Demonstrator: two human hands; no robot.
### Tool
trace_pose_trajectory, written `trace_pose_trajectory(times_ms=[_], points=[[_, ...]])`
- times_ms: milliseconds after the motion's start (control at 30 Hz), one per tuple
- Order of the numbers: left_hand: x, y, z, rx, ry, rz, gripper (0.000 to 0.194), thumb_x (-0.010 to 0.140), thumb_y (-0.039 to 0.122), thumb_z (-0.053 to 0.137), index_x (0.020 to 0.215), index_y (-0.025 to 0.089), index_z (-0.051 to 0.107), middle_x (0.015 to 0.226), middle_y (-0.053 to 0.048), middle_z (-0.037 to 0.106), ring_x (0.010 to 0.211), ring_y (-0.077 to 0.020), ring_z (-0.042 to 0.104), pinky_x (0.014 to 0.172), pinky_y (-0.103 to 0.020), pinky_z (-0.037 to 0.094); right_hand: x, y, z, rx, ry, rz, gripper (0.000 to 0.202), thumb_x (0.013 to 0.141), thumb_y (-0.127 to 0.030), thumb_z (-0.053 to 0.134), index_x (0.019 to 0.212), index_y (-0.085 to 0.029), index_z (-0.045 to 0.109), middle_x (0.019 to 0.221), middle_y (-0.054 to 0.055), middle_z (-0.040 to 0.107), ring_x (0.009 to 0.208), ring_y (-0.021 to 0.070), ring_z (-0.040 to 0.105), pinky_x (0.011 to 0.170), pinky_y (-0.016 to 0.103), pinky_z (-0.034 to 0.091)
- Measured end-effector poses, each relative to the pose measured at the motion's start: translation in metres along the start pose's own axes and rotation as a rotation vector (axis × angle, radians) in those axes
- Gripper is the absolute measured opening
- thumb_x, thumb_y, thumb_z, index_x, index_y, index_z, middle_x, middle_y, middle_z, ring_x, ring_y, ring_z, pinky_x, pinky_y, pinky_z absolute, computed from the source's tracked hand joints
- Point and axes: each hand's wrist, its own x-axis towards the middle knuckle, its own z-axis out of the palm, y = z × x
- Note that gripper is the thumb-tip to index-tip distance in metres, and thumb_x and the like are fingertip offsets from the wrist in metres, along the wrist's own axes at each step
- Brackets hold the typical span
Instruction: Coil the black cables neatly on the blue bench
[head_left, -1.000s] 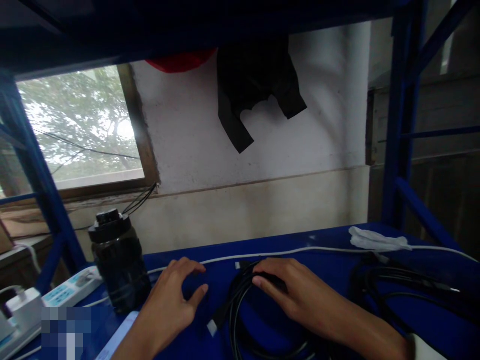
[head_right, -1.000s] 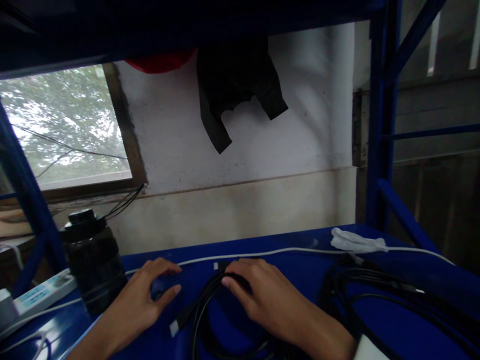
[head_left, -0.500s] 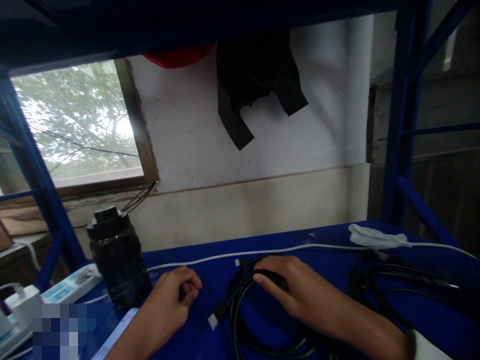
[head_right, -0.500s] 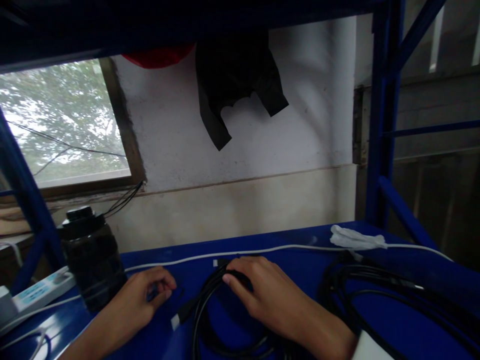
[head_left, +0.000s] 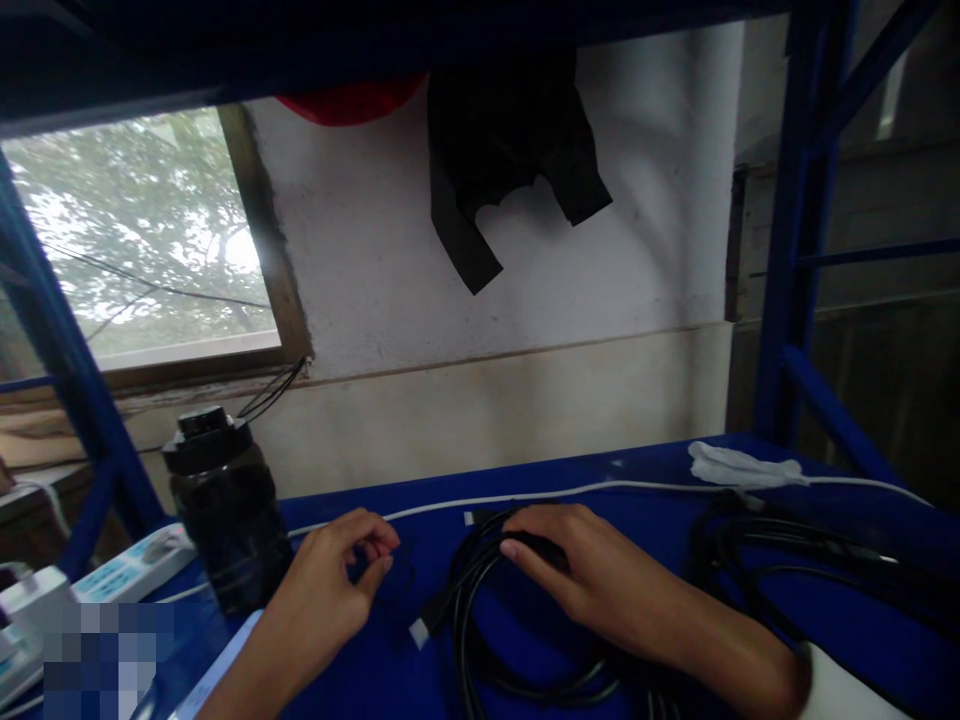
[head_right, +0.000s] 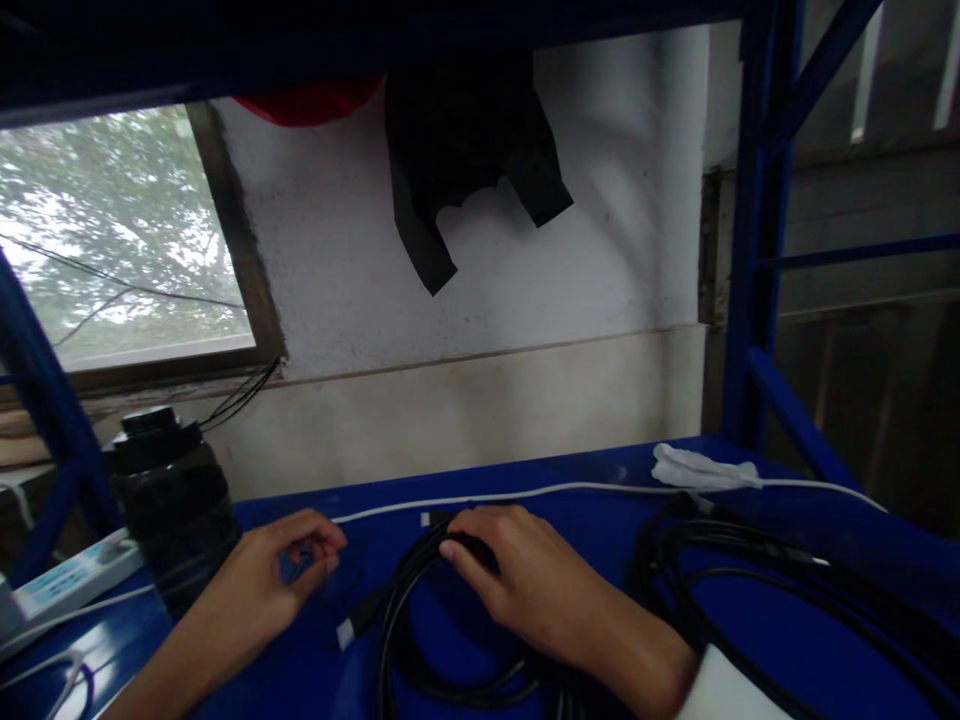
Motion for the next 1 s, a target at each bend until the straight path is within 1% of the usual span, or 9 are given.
trace_pose_trajectory(times_ms=[267, 400, 467, 533, 633, 700, 767, 900, 1000], points=[[-0.002, 0.001, 0.000, -0.072, -0.002, 0.009, 0.016, 0.083, 0.024, 0.061, 0.088, 0.020, 0.075, 0.094, -0.007, 0.076, 0.085, -0.0248, 0.068, 0.081, -0.039, 0.049, 0.001, -0.004, -0.002, 0.007, -0.007, -0.006, 0.026, 0.109, -0.040, 0.054, 0.117, -0.025, 0.074, 0.115, 0.004, 0.077, 0.107, 0.0250, 0.071, 0.095, 0.035, 0.051], [-0.002, 0.002, 0.001, -0.143, 0.019, 0.013, 0.018, 0.085, 0.027, 0.063, 0.097, 0.021, 0.075, 0.097, -0.006, 0.075, 0.086, -0.0236, 0.069, 0.084, -0.038, 0.051, 0.000, -0.002, -0.001, 0.002, -0.005, -0.003, 0.029, 0.109, -0.043, 0.054, 0.121, -0.025, 0.073, 0.120, 0.005, 0.076, 0.112, 0.0266, 0.069, 0.097, 0.036, 0.051], [-0.001, 0.003, 0.001, -0.225, 0.035, 0.007, 0.022, 0.085, 0.031, 0.065, 0.102, 0.021, 0.075, 0.104, -0.007, 0.074, 0.087, -0.0225, 0.070, 0.086, -0.038, 0.053, 0.000, -0.001, -0.001, 0.000, -0.007, -0.008, 0.030, 0.109, -0.043, 0.053, 0.121, -0.025, 0.073, 0.119, 0.005, 0.076, 0.111, 0.0267, 0.070, 0.096, 0.036, 0.051], [0.001, 0.005, 0.002, -0.318, 0.050, 0.013, 0.024, 0.085, 0.035, 0.067, 0.102, 0.021, 0.077, 0.114, -0.008, 0.073, 0.092, -0.0228, 0.071, 0.090, -0.039, 0.054, 0.000, -0.001, 0.000, 0.002, -0.012, -0.015, 0.030, 0.109, -0.043, 0.053, 0.120, -0.025, 0.074, 0.117, 0.005, 0.077, 0.109, 0.0260, 0.070, 0.095, 0.035, 0.051], [0.004, 0.005, 0.004, -0.408, 0.072, 0.032, 0.020, 0.086, 0.038, 0.069, 0.092, 0.022, 0.079, 0.121, -0.009, 0.071, 0.108, -0.0263, 0.069, 0.099, -0.041, 0.052, 0.000, 0.000, 0.000, 0.003, -0.009, -0.017, 0.029, 0.109, -0.043, 0.053, 0.118, -0.025, 0.074, 0.118, 0.005, 0.077, 0.110, 0.0259, 0.070, 0.094, 0.034, 0.051], [0.005, 0.003, 0.007, -0.442, 0.076, 0.051, 0.019, 0.087, 0.038, 0.070, 0.087, 0.022, 0.079, 0.121, -0.009, 0.071, 0.115, -0.0279, 0.067, 0.103, -0.043, 0.050, 0.001, 0.001, 0.001, 0.001, -0.003, -0.017, 0.029, 0.109, -0.043, 0.054, 0.119, -0.025, 0.074, 0.119, 0.006, 0.076, 0.111, 0.0270, 0.070, 0.093, 0.034, 0.052], [0.006, 0.003, 0.010, -0.477, 0.066, 0.079, 0.018, 0.089, 0.038, 0.070, 0.088, 0.023, 0.080, 0.120, -0.009, 0.071, 0.116, -0.0277, 0.066, 0.105, -0.043, 0.048, 0.001, 0.002, 0.001, 0.009, -0.004, -0.028, 0.031, 0.108, -0.044, 0.053, 0.120, -0.024, 0.074, 0.119, 0.008, 0.076, 0.109, 0.0278, 0.070, 0.092, 0.035, 0.052], [0.005, 0.009, 0.017, -0.555, 0.040, 0.121, 0.016, 0.092, 0.037, 0.069, 0.091, 0.024, 0.078, 0.114, -0.007, 0.073, 0.110, -0.0256, 0.068, 0.101, -0.039, 0.049, 0.001, 0.004, 0.002, 0.019, -0.008, -0.040, 0.032, 0.109, -0.045, 0.052, 0.118, -0.024, 0.075, 0.117, 0.008, 0.077, 0.108, 0.0282, 0.070, 0.091, 0.035, 0.052], [0.004, 0.021, 0.021, -0.584, 0.033, 0.095, 0.017, 0.094, 0.038, 0.067, 0.093, 0.024, 0.076, 0.103, -0.005, 0.075, 0.100, -0.0236, 0.070, 0.094, -0.037, 0.050, 0.000, 0.004, 0.003, 0.003, 0.004, -0.024, 0.031, 0.108, -0.045, 0.054, 0.118, -0.025, 0.074, 0.120, 0.007, 0.076, 0.111, 0.0284, 0.069, 0.092, 0.035, 0.052]])
